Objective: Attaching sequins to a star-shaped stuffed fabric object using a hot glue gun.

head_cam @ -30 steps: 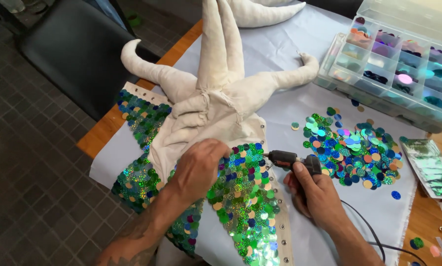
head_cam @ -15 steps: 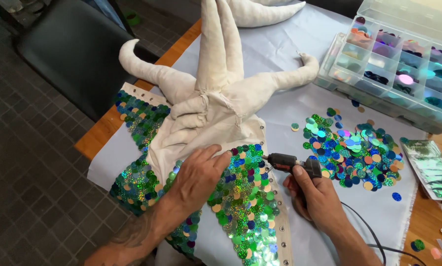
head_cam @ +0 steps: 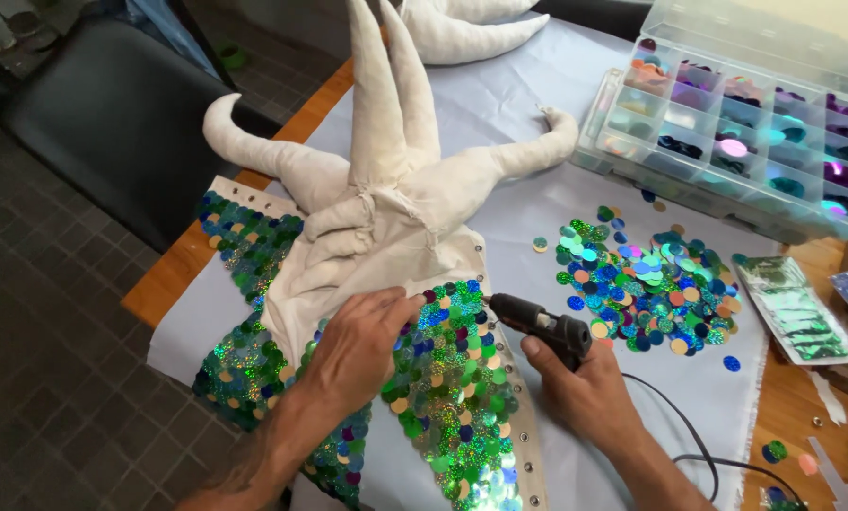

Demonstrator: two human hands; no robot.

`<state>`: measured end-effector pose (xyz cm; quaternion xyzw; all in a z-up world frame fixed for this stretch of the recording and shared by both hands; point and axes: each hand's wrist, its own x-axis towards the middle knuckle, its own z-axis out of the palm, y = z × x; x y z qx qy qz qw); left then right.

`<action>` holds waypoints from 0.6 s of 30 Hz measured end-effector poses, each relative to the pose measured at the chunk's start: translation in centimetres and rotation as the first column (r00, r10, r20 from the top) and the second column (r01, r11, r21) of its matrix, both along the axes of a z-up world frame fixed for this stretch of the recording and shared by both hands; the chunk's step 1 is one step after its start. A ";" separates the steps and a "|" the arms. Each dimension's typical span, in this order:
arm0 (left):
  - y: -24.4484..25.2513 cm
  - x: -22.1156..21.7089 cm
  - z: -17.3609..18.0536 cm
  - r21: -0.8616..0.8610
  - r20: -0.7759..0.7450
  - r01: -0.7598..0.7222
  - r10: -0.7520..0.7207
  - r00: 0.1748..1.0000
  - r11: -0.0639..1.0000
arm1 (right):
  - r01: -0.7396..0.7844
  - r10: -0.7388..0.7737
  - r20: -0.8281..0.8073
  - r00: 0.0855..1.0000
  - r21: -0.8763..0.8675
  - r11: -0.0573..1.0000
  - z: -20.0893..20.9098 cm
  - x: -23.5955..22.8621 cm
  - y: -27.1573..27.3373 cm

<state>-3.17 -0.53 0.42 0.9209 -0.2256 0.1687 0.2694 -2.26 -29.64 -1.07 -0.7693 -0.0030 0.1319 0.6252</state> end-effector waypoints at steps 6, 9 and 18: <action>-0.2 -0.4 1.1 -0.105 -0.072 -0.008 0.000 0.997 0.994 | -0.180 0.140 0.361 0.922 0.081 0.980 -0.3 -0.5 -0.3; -0.4 -0.8 1.3 -0.112 -0.004 -0.035 0.035 0.999 0.993 | -0.078 0.072 0.118 0.990 0.051 0.996 -1.0 -0.7 -1.1; -3.5 -3.5 3.7 -0.192 0.137 -0.050 0.077 0.988 0.980 | -0.116 0.097 0.064 0.993 0.464 0.878 -0.8 -1.1 -1.8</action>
